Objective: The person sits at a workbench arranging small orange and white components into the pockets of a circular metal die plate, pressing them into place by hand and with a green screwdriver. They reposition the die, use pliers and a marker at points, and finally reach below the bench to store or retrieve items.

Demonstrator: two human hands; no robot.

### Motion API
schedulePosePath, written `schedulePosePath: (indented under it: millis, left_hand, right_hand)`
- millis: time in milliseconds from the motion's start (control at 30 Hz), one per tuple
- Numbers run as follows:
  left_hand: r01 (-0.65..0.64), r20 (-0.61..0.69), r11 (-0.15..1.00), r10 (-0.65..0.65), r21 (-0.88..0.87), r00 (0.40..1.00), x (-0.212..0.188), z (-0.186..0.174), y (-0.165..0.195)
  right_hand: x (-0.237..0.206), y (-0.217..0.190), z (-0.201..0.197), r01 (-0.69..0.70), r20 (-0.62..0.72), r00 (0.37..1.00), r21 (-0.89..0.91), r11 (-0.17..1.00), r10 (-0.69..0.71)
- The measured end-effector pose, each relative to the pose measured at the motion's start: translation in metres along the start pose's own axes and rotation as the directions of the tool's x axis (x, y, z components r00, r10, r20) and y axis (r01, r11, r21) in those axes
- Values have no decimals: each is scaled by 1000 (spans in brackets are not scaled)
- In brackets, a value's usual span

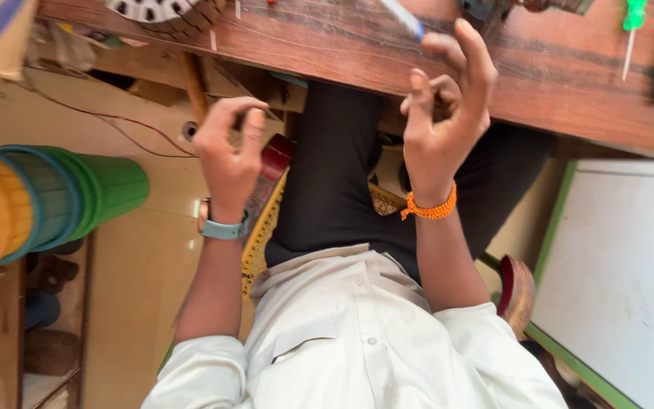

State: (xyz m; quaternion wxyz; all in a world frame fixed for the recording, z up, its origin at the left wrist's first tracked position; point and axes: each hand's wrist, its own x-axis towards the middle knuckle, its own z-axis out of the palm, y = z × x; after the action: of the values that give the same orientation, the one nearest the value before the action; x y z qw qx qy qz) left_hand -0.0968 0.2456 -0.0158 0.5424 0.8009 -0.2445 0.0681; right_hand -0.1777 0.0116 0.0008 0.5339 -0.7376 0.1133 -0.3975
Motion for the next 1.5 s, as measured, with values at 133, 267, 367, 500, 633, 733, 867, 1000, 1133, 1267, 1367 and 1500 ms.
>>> schedulePosePath:
  millis: [133, 267, 367, 500, 633, 733, 867, 1000, 1133, 1267, 1367, 1500]
  left_hand:
    - [203, -44, 978, -205, -42, 978, -6, 3, -32]
    - [260, -26, 906, -284, -334, 958, -4, 3, -61]
    - [252, -24, 915, -273, -314, 962, 7, 8, -75]
    - [404, 140, 831, -380, -381, 914, 23, 17, -78]
    - [463, 362, 838, -352, -289, 863, 32, 27, -65]
    - [331, 387, 923, -238, -194, 891, 35, 31, -55]
    - [316, 323, 935, -253, -162, 912, 40, 35, -46]
    - [291, 322, 936, -218, -200, 921, 40, 39, -45]
    - [329, 333, 928, -259, -176, 907, 37, 39, -47]
    - [310, 317, 936, -247, -168, 916, 35, 41, -53]
    - [289, 302, 943, -230, -167, 925, 36, 45, -56]
    - [351, 283, 932, -314, -89, 906, 33, 51, -55]
  right_hand:
    - [-45, 15, -29, -182, -62, 980, 83, 980, 187]
    - [-74, 46, -50, -305, -263, 884, 303, 903, 386]
    - [-71, 62, -79, -200, -377, 848, 421, 885, 371]
    - [-59, 71, -108, -61, -467, 852, 360, 931, 237]
    - [-33, 100, -87, -220, -464, 758, 480, 849, 458]
    - [-21, 120, -60, -142, -387, 676, 767, 626, 627]
    - [-19, 127, -33, -437, -237, 671, 640, 632, 703]
    - [-21, 129, -7, -528, -96, 797, 369, 765, 597]
    - [-20, 131, 10, -642, 155, 760, 32, 766, 631]
    - [-27, 124, 10, -411, 321, 858, -44, 911, 402]
    - [-33, 114, 7, -439, 336, 807, -211, 873, 486]
    - [-35, 103, 7, -383, 383, 771, -358, 851, 509]
